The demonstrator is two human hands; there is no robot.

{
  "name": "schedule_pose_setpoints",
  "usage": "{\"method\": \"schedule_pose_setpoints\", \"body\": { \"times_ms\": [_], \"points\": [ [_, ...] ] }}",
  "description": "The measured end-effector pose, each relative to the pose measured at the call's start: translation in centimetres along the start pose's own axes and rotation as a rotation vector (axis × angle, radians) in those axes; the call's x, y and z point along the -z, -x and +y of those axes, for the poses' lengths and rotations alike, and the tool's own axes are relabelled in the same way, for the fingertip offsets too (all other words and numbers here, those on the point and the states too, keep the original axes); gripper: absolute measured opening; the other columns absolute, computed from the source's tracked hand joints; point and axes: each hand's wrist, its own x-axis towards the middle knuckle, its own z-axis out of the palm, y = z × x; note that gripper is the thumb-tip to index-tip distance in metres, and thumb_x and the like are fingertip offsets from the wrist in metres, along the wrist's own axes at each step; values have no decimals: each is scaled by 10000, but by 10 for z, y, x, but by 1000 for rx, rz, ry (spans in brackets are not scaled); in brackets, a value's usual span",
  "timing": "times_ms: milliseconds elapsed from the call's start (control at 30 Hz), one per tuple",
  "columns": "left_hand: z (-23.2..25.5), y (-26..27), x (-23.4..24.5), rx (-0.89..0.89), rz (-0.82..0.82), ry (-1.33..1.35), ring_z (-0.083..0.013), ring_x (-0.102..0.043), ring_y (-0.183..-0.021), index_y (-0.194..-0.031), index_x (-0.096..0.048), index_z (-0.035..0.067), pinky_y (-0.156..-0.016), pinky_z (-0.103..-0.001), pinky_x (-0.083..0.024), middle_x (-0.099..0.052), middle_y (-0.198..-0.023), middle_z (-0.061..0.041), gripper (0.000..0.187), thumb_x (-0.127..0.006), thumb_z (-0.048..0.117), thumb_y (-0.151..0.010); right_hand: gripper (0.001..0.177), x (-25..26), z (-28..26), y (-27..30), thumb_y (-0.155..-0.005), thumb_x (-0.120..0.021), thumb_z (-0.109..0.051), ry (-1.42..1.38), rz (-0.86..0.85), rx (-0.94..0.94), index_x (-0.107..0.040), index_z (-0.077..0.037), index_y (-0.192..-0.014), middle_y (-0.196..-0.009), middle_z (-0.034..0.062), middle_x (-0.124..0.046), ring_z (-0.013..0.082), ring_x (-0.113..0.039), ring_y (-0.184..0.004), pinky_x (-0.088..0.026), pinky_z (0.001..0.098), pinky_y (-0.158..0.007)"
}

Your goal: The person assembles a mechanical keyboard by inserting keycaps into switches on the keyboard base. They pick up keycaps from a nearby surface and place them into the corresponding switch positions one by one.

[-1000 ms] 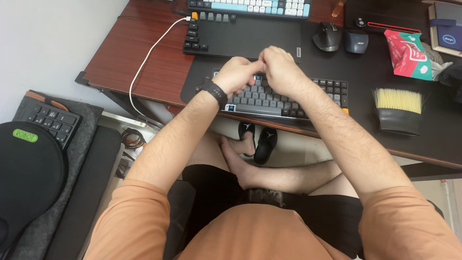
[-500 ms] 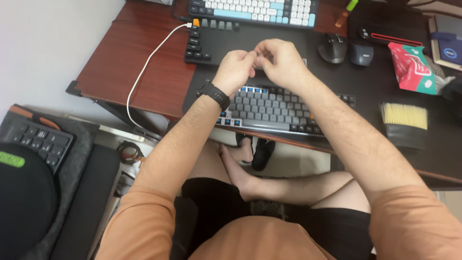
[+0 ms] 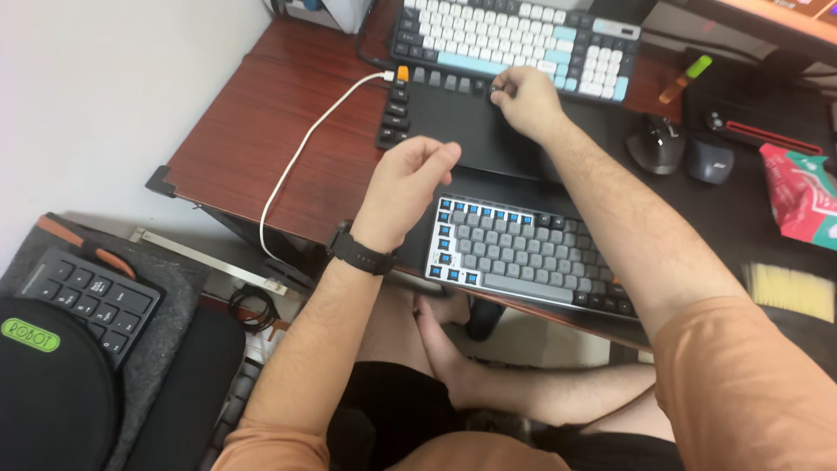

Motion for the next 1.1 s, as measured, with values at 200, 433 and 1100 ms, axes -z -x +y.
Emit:
{"method": "schedule_pose_setpoints", "body": {
  "times_ms": [200, 433, 1100],
  "points": [
    [-10, -4, -10, -66, -77, 44, -28, -548, -741, -962, -689, 55, -665, -202, -450, -632, -798, 38, 256, -688, 310, -986, 179, 2, -10, 4, -897, -788, -146, 81, -8, 6, -740, -52, -1041, -869, 87, -690, 229, -660, -811, -540, 376, -768],
    [-8, 5, -15, 103, -68, -80, -74, -573, -683, -957, -709, 42, -616, -236, -465, -668, -754, -5, 305, -585, 320, -968, 168, 40, -28, 37, -942, -729, -135, -87, -44, -34, -721, -48, -1086, -935, 77, -735, 182, -689, -854, -548, 341, -781],
    [-8, 7, -124, 239, -252, -596, -203, -565, -424, -806, -690, -49, -434, -361, -485, -678, -601, -135, 650, -301, 450, -955, 257, 121, -77, 218, -776, -824, -138, 83, -123, 229, -782, -40, -1011, -980, 127, -710, 328, -688, -934, -553, 418, -830]
  ]
}}
